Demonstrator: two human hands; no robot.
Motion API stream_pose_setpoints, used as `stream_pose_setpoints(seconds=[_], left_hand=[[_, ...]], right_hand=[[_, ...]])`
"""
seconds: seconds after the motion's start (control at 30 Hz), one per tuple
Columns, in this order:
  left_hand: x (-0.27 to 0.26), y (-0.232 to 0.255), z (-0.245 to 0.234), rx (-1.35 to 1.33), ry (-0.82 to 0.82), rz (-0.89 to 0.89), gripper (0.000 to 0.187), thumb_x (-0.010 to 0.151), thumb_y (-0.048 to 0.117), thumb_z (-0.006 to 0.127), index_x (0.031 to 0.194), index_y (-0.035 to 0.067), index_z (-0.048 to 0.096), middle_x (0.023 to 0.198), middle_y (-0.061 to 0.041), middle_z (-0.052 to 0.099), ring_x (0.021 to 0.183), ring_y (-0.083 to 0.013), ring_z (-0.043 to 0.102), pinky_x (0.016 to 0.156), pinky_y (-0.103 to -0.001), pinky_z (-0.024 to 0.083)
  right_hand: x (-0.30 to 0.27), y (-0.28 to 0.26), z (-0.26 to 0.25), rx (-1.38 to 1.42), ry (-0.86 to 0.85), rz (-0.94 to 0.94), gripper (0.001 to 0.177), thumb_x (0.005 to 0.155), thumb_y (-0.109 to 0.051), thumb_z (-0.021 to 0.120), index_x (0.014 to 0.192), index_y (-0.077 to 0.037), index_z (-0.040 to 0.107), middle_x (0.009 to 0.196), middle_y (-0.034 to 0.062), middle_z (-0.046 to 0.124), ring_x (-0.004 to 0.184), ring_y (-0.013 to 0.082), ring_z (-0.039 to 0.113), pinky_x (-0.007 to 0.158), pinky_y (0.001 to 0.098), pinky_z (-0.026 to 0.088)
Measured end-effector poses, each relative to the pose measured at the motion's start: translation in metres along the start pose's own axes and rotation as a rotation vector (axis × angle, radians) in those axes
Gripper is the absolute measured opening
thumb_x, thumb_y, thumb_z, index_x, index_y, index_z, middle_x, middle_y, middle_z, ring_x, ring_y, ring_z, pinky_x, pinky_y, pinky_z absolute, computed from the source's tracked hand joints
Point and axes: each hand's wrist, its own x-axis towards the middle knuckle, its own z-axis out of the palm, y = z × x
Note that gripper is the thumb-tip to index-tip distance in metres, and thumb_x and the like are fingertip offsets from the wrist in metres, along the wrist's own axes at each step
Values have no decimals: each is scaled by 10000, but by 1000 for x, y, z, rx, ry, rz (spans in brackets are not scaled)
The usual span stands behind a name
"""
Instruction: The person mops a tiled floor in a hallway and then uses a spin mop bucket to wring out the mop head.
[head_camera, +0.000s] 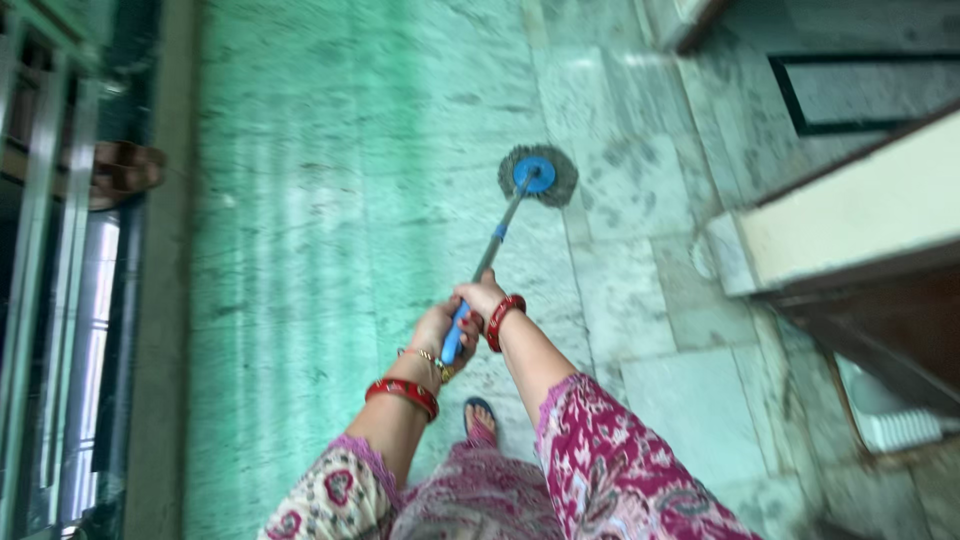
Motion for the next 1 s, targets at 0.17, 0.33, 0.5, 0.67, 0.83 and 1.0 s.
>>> stream_pose_setpoints(seconds=[0.17, 0.33, 0.5, 0.67, 0.83, 1.0], left_hand=[[-54, 27, -55, -136, -4, 60, 367, 1042, 415, 461, 858, 104, 528, 675, 24, 586, 430, -35, 499, 349, -184, 375], [-114, 55, -119, -283, 8, 163, 355, 1032, 412, 484, 847, 112, 527, 678, 16, 577, 454, -36, 507, 360, -187, 379], [-160, 69, -180, -420, 7, 318, 393, 1040, 438, 480, 849, 97, 524, 672, 42, 571, 461, -27, 505, 361, -184, 377], [-204, 74, -225, -514, -6, 414, 385, 1028, 461, 471, 856, 121, 527, 667, 53, 548, 472, -26, 507, 373, -186, 381], [-231, 63, -253, -582, 73, 547, 358, 1031, 461, 449, 902, 137, 532, 700, 49, 559, 492, -26, 503, 393, -186, 384], [-223, 79, -270, -523, 56, 588, 354, 1032, 463, 428, 868, 166, 529, 663, 69, 553, 463, -32, 484, 372, -191, 353]], right_hand=[[-2, 17, 82, -183, -97, -65, 618, 819, -96, 666, 1327, -81, 313, 722, 105, 575, 427, 137, 502, 321, 307, 428], [-30, 20, 180, -384, -145, 22, 1039, 825, -115, 660, 1598, -140, -34, 776, 131, 631, 467, 148, 527, 366, 307, 449], [-57, 34, 261, -515, -293, -39, 1068, 813, -118, 665, 1630, -104, -22, 800, 92, 692, 476, 126, 541, 383, 293, 470], [-81, 54, 326, -580, -419, -51, 1028, 804, -122, 654, 1629, -137, 42, 801, 94, 686, 448, 115, 523, 372, 296, 458], [-97, 78, 361, -524, -589, -66, 999, 797, -84, 680, 1625, -117, 123, 806, 69, 682, 442, 100, 514, 353, 283, 451], [-112, 76, 375, -410, -588, 34, 923, 825, -94, 670, 1599, -365, 246, 664, 5, 587, 406, 104, 415, 341, 305, 401]])
